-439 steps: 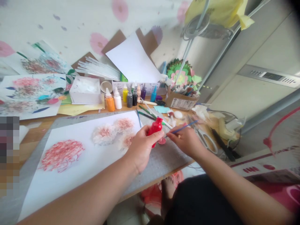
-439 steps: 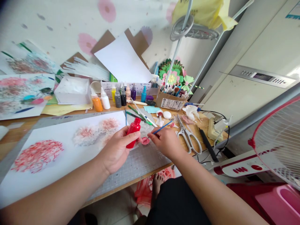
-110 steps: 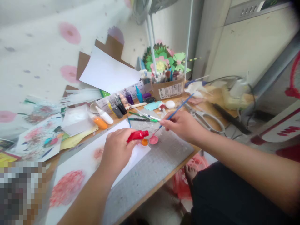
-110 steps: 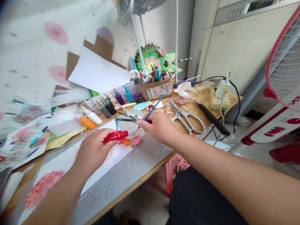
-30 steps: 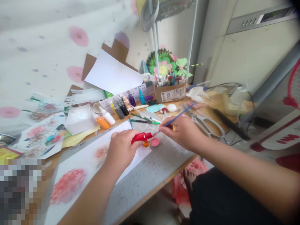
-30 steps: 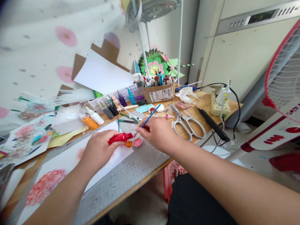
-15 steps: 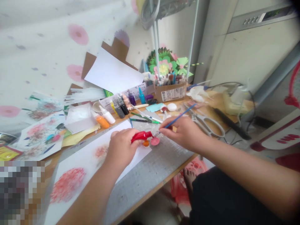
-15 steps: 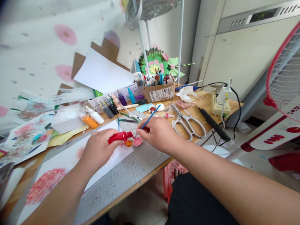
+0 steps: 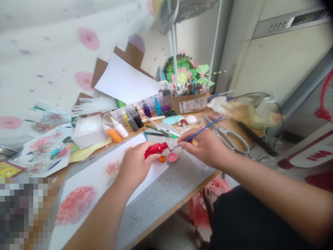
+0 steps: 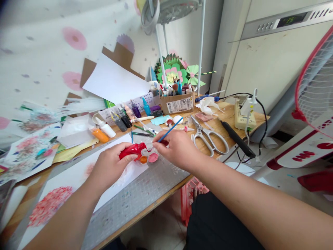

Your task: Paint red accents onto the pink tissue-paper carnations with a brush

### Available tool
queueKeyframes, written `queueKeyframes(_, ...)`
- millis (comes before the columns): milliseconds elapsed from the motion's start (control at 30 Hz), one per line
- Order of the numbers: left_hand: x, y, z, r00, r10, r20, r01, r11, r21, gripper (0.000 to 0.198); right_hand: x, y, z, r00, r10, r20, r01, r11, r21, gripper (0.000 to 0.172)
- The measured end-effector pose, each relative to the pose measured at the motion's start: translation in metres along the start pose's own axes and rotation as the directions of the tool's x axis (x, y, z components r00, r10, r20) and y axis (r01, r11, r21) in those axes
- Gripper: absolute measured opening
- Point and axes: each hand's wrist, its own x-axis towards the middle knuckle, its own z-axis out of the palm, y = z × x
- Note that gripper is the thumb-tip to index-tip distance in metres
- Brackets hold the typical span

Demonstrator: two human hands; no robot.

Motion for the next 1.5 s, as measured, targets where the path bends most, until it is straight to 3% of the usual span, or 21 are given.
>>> queueKeyframes(200, 0.000, 0.001, 0.000, 0.998, -0.031, 0.048, 0.036, 0.995, -0.095, 0.020, 0.000, -0.003, -0.002, 1.000, 0.023, -0.010, -0.023, 1.000, 0.010, 0.011)
queueKeyframes(800, 0.000, -0.001, 0.001, 0.994, -0.035, 0.102, 0.051, 0.987, -0.155, 0.023, 0.000, 0.002, -0.001, 0.988, -0.152, -0.032, 0.154, 0.983, 0.097, 0.012)
queueKeyframes(1167, 0.001, -0.002, 0.001, 0.992, -0.094, 0.085, 0.115, 0.949, -0.292, 0.018, -0.001, 0.004, -0.008, 0.999, -0.043, -0.004, 0.042, 0.943, 0.329, 0.010)
queueKeyframes(1333, 0.000, -0.006, 0.000, 0.980, -0.117, 0.161, 0.186, 0.833, -0.521, 0.019, -0.003, 0.010, -0.008, 0.996, 0.069, -0.047, -0.042, 0.899, 0.435, 0.010)
queueKeyframes(1400, 0.000, -0.008, -0.001, 0.972, -0.099, 0.213, 0.216, 0.733, -0.645, 0.023, -0.004, 0.013, -0.007, 0.993, 0.099, -0.061, -0.061, 0.889, 0.453, 0.012)
queueKeyframes(1500, -0.002, -0.009, -0.002, 0.963, -0.039, 0.266, 0.247, 0.512, -0.822, 0.031, -0.003, 0.012, -0.005, 0.992, 0.115, -0.045, -0.090, 0.926, 0.367, 0.015)
